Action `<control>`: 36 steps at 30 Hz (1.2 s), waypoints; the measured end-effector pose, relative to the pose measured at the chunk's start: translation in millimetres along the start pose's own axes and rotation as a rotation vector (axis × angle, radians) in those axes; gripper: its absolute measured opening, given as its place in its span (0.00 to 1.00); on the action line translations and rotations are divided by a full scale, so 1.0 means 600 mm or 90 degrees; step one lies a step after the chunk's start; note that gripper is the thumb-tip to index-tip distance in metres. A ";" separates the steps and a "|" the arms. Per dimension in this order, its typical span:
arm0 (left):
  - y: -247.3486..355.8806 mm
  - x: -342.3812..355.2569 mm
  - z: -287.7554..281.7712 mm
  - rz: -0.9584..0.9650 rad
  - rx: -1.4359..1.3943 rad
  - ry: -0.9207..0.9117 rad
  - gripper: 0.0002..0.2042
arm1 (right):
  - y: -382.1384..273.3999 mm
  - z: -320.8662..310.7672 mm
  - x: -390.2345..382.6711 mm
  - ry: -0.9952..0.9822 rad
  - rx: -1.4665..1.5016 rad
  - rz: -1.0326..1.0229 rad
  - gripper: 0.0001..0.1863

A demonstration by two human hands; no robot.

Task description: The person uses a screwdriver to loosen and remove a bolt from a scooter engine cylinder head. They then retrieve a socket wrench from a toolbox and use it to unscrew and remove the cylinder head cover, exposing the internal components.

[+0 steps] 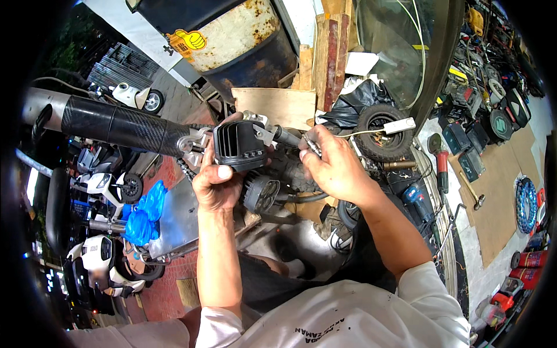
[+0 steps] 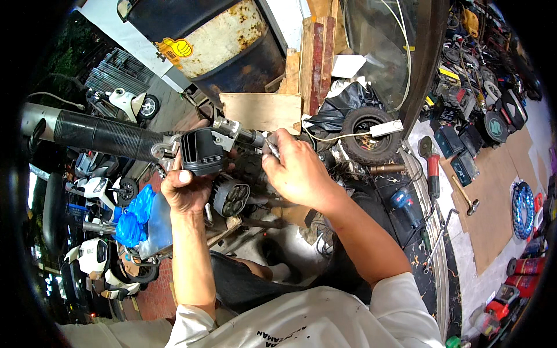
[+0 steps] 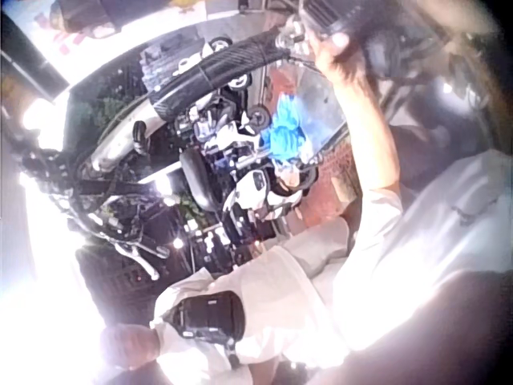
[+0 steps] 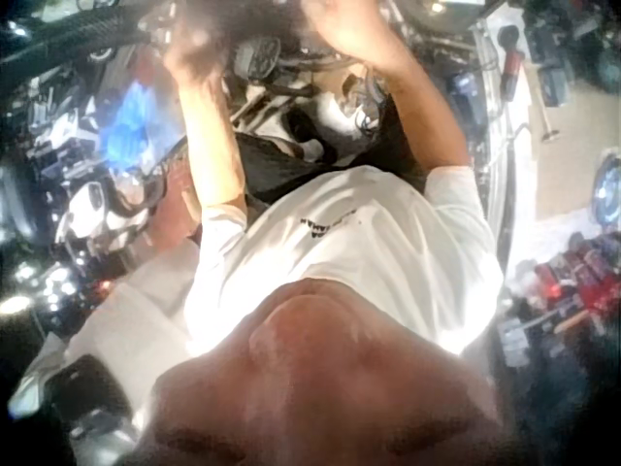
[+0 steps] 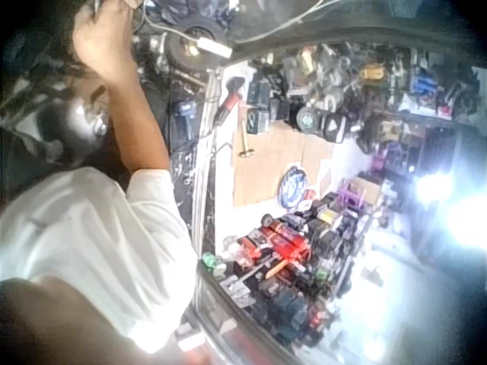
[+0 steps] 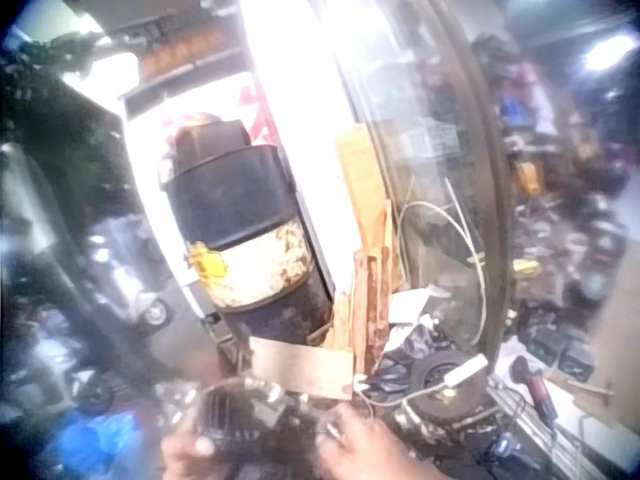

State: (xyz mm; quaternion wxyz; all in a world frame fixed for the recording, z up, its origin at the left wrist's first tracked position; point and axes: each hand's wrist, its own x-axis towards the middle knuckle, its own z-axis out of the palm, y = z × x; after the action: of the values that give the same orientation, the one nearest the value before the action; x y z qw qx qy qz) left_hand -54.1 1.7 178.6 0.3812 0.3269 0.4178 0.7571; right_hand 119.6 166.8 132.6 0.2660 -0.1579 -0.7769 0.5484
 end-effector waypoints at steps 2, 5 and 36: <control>0.002 -0.003 -0.002 -0.004 -0.008 -0.007 0.54 | 0.006 -0.002 0.000 0.002 -0.123 -0.080 0.11; 0.002 -0.002 -0.012 -0.006 0.022 -0.022 0.54 | -0.011 -0.002 0.002 -0.020 0.073 -0.128 0.13; -0.029 -0.011 0.004 0.158 0.235 -0.007 0.49 | -0.035 0.059 0.020 -0.041 0.492 0.051 0.09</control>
State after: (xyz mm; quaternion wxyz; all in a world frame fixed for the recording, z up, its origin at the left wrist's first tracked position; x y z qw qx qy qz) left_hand -43.6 3.4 163.2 0.2213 0.4437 0.5038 0.7073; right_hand 90.4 138.7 146.0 0.2595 -0.0592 -0.5140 0.8154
